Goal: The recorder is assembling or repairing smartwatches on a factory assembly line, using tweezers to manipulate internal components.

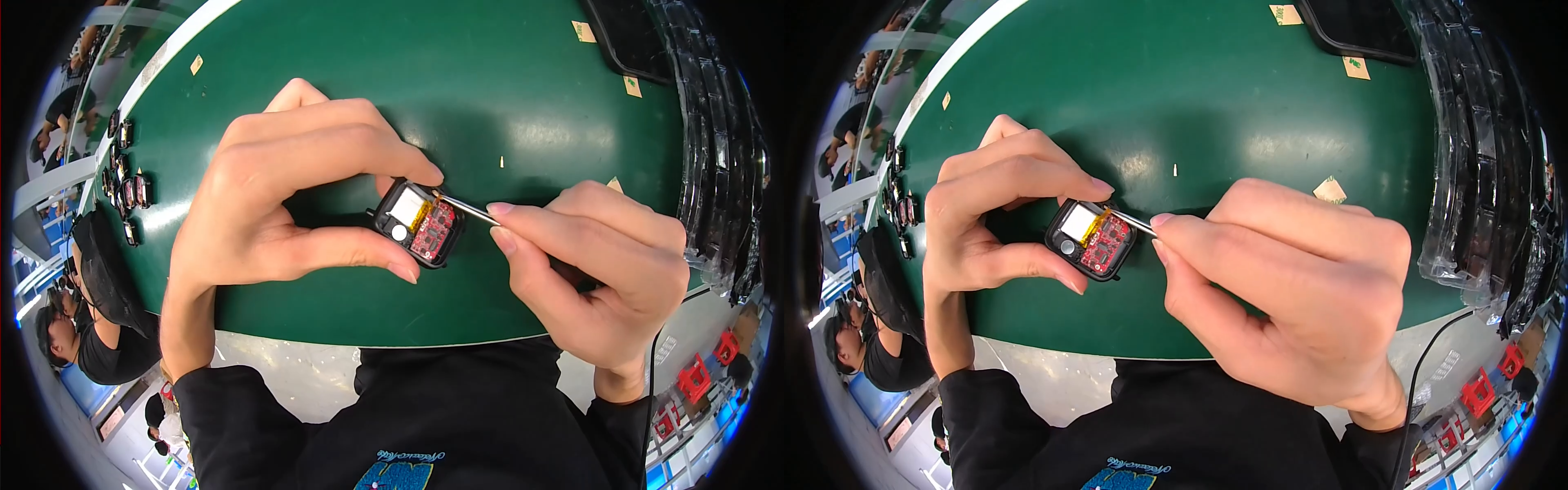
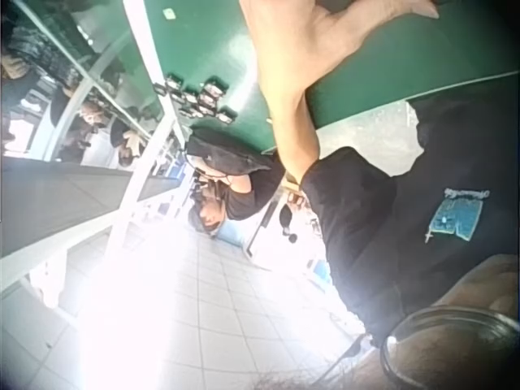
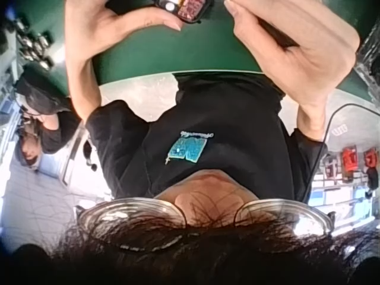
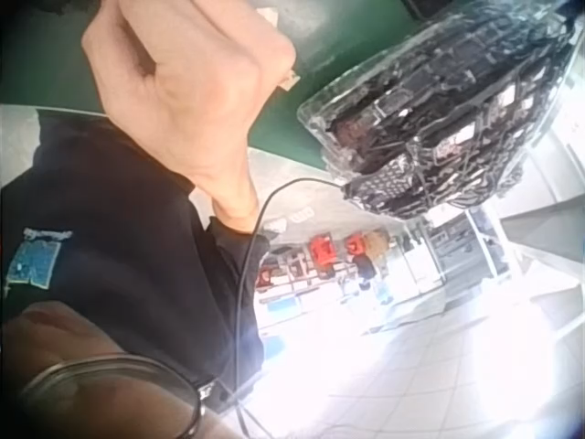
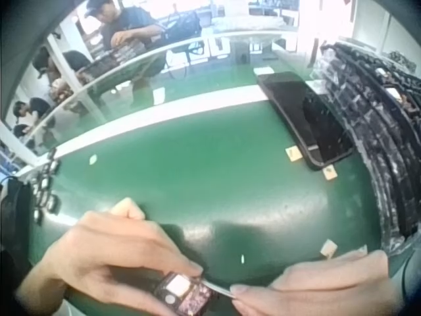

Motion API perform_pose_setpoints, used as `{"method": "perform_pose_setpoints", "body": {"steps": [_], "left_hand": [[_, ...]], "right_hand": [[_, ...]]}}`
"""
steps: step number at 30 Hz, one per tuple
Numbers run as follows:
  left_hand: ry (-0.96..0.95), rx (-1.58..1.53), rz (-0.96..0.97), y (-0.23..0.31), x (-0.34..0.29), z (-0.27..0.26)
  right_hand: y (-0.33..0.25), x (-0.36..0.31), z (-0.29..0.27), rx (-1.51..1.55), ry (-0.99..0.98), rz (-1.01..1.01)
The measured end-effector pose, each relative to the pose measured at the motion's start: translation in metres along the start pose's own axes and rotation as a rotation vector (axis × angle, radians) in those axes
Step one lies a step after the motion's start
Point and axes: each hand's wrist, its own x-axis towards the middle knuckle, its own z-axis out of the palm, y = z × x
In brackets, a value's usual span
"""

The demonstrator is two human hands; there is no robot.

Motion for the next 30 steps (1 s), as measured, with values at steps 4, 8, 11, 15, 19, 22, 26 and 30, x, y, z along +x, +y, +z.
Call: {"method": "perform_pose_setpoints", "body": {"steps": [4,8,11,15,19,22,26,30], "left_hand": [[-0.025,-0.003,-0.021,0.002,0.001,-0.002],[-0.033,0.024,0.01,0.005,0.002,-0.002],[-0.033,0.045,0.02,0.005,0.002,-0.002],[-0.019,0.051,0.026,0.006,0.002,0.0],[-0.001,0.051,0.01,0.009,0.002,0.001],[0.008,0.055,0.002,0.008,-0.001,0.002],[0.02,0.046,-0.001,0.006,-0.001,0.002],[0.031,0.03,-0.104,0.014,0.0,0.0]], "right_hand": [[0.001,0.001,-0.001,0.012,-0.013,0.005],[0.0,0.0,0.001,0.024,-0.002,-0.001],[0.0,0.0,0.0,0.026,-0.005,0.012],[0.003,-0.004,0.002,0.036,0.014,-0.008],[0.001,-0.004,0.004,0.031,0.031,-0.024],[0.0,-0.003,0.002,0.029,0.018,-0.019],[0.0,-0.002,0.002,0.037,0.03,-0.03],[-0.002,-0.001,-0.007,0.045,0.042,0.039]]}}
